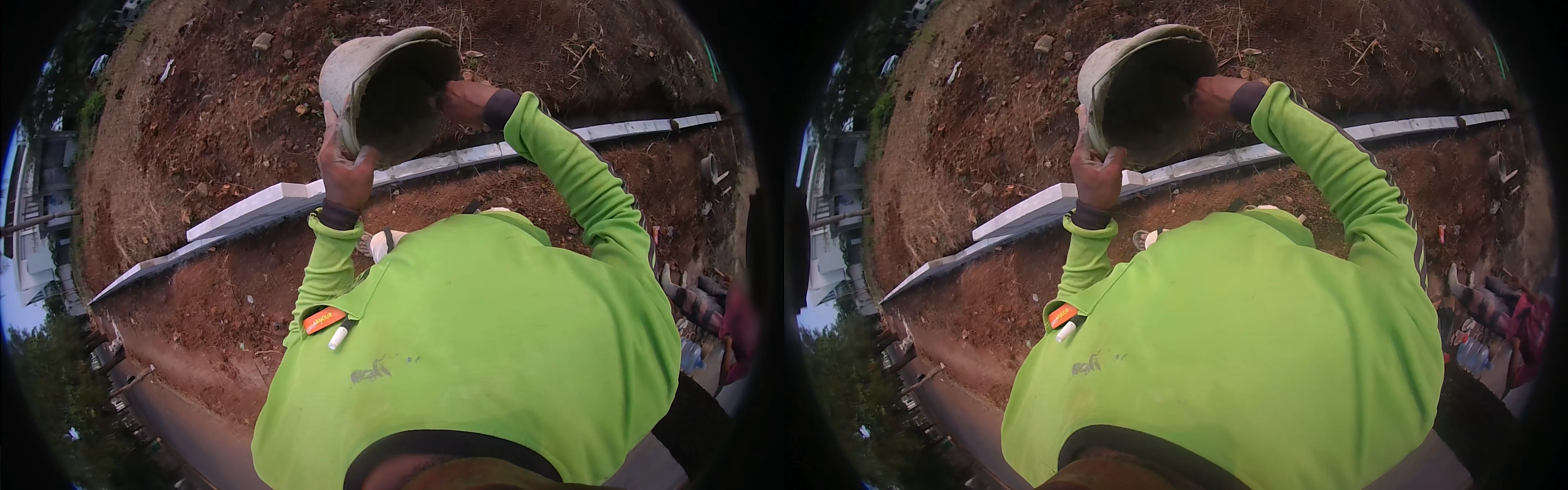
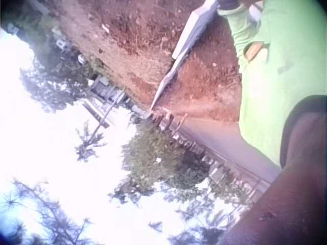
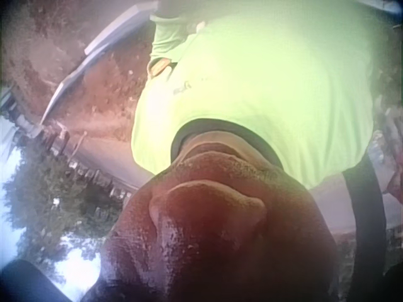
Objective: The person applies cement to the joints and top surface of concrete curbing using a trowel, taking mortar from a bucket and smoothing it along the structure.
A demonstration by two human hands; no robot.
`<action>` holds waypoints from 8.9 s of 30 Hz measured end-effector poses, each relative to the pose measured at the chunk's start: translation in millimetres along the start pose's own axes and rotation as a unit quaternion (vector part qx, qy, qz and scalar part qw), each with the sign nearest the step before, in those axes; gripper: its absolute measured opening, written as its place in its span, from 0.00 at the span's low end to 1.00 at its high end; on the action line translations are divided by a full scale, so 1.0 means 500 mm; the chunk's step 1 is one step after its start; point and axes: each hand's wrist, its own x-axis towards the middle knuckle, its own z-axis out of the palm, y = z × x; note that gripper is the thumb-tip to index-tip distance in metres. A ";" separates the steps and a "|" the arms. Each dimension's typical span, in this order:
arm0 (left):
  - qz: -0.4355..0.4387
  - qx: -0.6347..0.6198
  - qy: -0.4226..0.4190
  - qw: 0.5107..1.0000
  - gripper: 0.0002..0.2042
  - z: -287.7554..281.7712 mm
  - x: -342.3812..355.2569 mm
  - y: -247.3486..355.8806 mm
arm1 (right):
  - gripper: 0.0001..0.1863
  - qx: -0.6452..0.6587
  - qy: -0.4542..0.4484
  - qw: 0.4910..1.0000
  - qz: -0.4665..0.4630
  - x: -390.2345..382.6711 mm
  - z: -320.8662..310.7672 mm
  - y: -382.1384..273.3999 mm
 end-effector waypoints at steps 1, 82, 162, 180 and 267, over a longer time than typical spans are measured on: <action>-0.016 -0.010 -0.021 1.000 0.35 -0.009 0.004 0.002 | 0.20 0.077 -0.047 0.995 0.028 -0.006 0.004 0.004; -0.229 -0.069 0.049 0.970 0.37 0.040 -0.068 -0.112 | 0.17 -0.182 0.012 0.981 -0.071 0.024 0.166 0.070; -0.541 0.016 -0.406 0.736 0.41 0.335 -0.178 -0.404 | 0.24 0.534 0.450 0.418 0.581 -0.506 0.651 0.728; -0.596 0.291 -0.270 0.698 0.24 0.002 -0.494 -0.499 | 0.22 0.528 0.426 0.468 0.566 -0.321 0.930 1.085; -0.535 -0.128 0.070 0.832 0.27 0.376 -0.713 -0.989 | 0.12 0.669 0.024 0.653 0.354 0.336 1.276 0.089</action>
